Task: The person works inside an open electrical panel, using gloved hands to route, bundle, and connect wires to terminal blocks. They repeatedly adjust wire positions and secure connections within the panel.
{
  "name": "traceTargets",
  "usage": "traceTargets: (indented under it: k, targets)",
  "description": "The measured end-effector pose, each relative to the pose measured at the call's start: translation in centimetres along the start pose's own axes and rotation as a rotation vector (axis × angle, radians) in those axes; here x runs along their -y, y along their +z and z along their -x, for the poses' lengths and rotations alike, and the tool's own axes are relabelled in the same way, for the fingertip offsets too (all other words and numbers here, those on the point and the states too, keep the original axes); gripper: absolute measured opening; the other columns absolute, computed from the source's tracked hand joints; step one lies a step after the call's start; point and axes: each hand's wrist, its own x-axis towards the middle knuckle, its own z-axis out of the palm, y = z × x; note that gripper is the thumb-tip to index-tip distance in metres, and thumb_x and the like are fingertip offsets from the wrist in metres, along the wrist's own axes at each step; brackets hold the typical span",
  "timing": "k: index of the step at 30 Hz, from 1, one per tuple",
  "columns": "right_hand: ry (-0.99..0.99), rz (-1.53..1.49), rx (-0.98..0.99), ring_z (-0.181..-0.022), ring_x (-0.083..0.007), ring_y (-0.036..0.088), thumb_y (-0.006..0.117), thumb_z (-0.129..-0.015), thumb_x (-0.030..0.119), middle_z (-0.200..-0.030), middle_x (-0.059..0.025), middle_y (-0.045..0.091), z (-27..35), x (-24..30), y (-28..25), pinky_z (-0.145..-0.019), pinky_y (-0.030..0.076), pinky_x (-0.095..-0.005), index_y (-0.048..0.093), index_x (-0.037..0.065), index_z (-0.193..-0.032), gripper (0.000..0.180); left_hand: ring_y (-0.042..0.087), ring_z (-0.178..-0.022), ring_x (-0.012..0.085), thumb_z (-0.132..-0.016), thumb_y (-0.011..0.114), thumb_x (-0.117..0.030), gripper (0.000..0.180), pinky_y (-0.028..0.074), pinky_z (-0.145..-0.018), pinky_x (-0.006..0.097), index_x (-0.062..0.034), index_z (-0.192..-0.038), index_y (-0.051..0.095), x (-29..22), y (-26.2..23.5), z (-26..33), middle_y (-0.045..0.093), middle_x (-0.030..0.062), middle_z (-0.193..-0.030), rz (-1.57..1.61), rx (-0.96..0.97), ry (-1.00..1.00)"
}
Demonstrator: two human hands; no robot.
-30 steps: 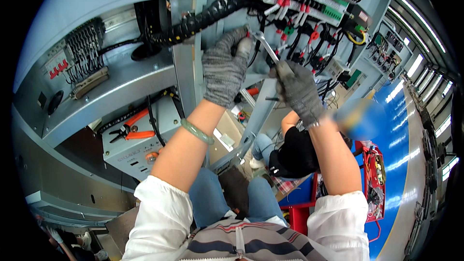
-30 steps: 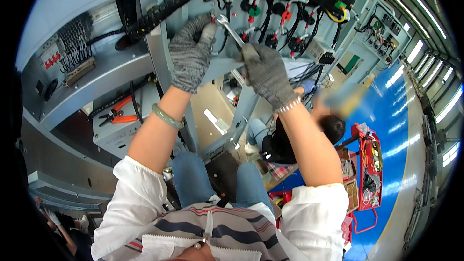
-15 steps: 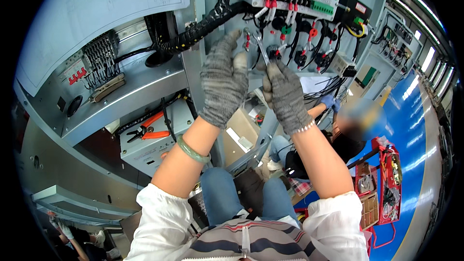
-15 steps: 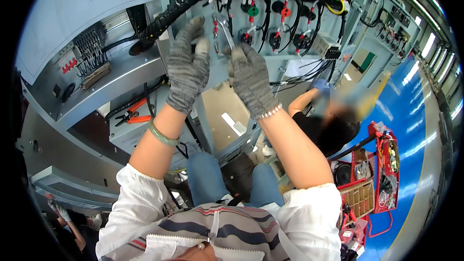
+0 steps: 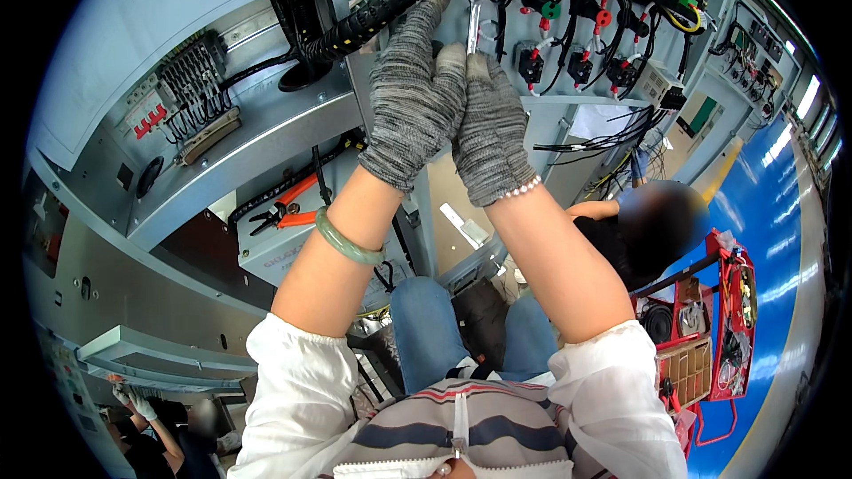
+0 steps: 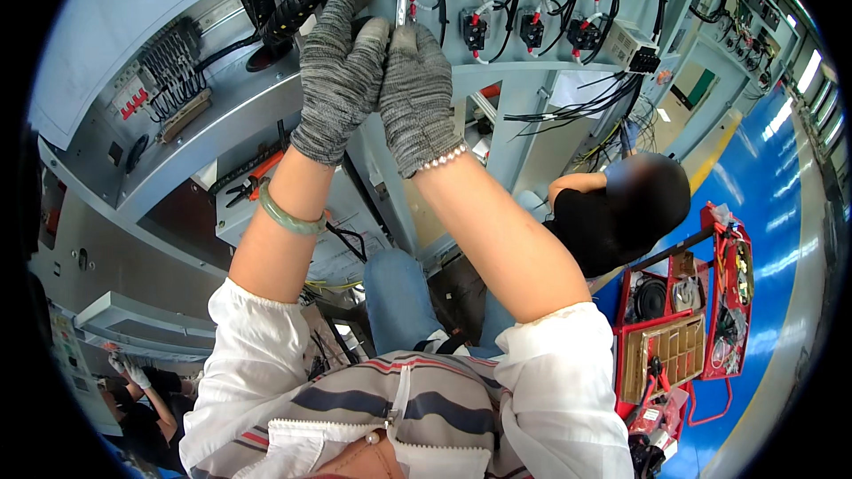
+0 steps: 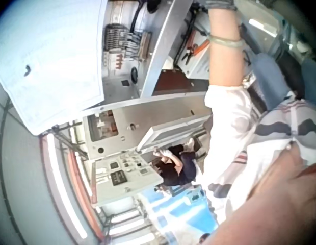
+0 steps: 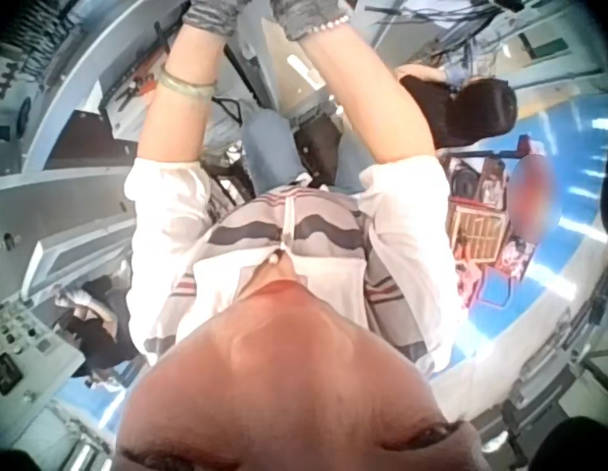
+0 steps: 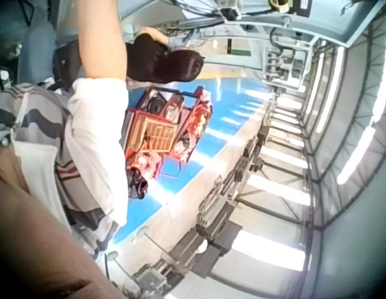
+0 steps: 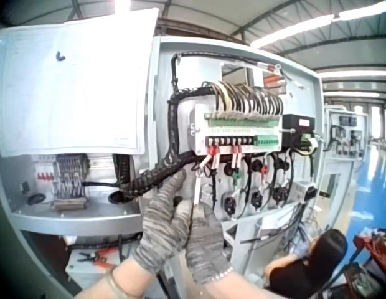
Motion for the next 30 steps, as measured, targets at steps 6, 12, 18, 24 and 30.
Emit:
traceTargets:
  k: [6,12,18,24,30]
  targets:
    - [-0.043,-0.187,-0.034,-0.072,-0.0140,0.056,0.042,-0.097,0.028,-0.080,-0.0079,0.060,-1.2,-1.5,0.8,-0.067,0.047,-0.0267,0.057,-0.001,-0.104,0.033,0.059,-0.086,0.0169,-0.085,0.059,-0.015,0.044,0.049,-0.081,0.030,-0.0079,-0.126,0.049,0.6,-0.4,0.3,0.059,0.0122,-0.108,0.097,0.008,0.031]
    - [-0.086,-0.094,-0.004,-0.077,-0.0149,0.056,0.041,-0.097,0.026,-0.087,-0.0086,0.059,-1.7,-1.7,0.6,-0.069,0.048,-0.0275,0.055,0.001,-0.105,0.030,0.058,-0.084,0.0155,-0.084,0.062,-0.019,0.041,0.050,-0.079,0.029,-0.0068,-0.122,0.053,0.6,-0.5,0.6,0.060,0.0111,-0.101,0.095,-0.004,-0.049]
    - [-0.077,-0.192,0.010,-0.077,-0.0155,0.057,0.042,-0.097,0.026,-0.088,-0.0091,0.060,-2.2,-1.9,0.9,-0.068,0.048,-0.0278,0.055,0.001,-0.103,0.029,0.060,-0.086,0.0168,-0.086,0.061,-0.021,0.039,0.050,-0.081,0.030,-0.0066,-0.121,0.054,-0.1,-0.9,0.4,0.061,0.0113,-0.098,0.106,0.105,-0.157]
    - [-0.125,-0.080,0.025,-0.081,-0.0164,0.059,0.041,-0.097,0.020,-0.095,-0.0098,0.061,-2.0,-1.6,2.1,-0.071,0.051,-0.0273,0.053,0.001,-0.113,0.027,0.060,-0.089,0.0167,-0.086,0.061,-0.020,0.036,0.049,-0.084,0.030,-0.0052,-0.118,0.056,0.9,-1.2,0.9,0.061,0.0119,-0.103,0.226,-0.003,-0.012]
    - [-0.254,0.213,-0.028,-0.062,-0.0114,0.055,0.050,-0.094,0.030,-0.075,-0.0045,0.059,-2.4,-1.3,0.0,-0.054,0.047,-0.0232,0.058,0.002,-0.105,0.031,0.059,-0.091,0.0192,-0.085,0.061,-0.020,0.035,0.048,-0.084,0.032,-0.0071,-0.117,0.057,0.5,-1.8,1.3,0.061,0.0113,-0.105,0.033,-0.018,0.033]
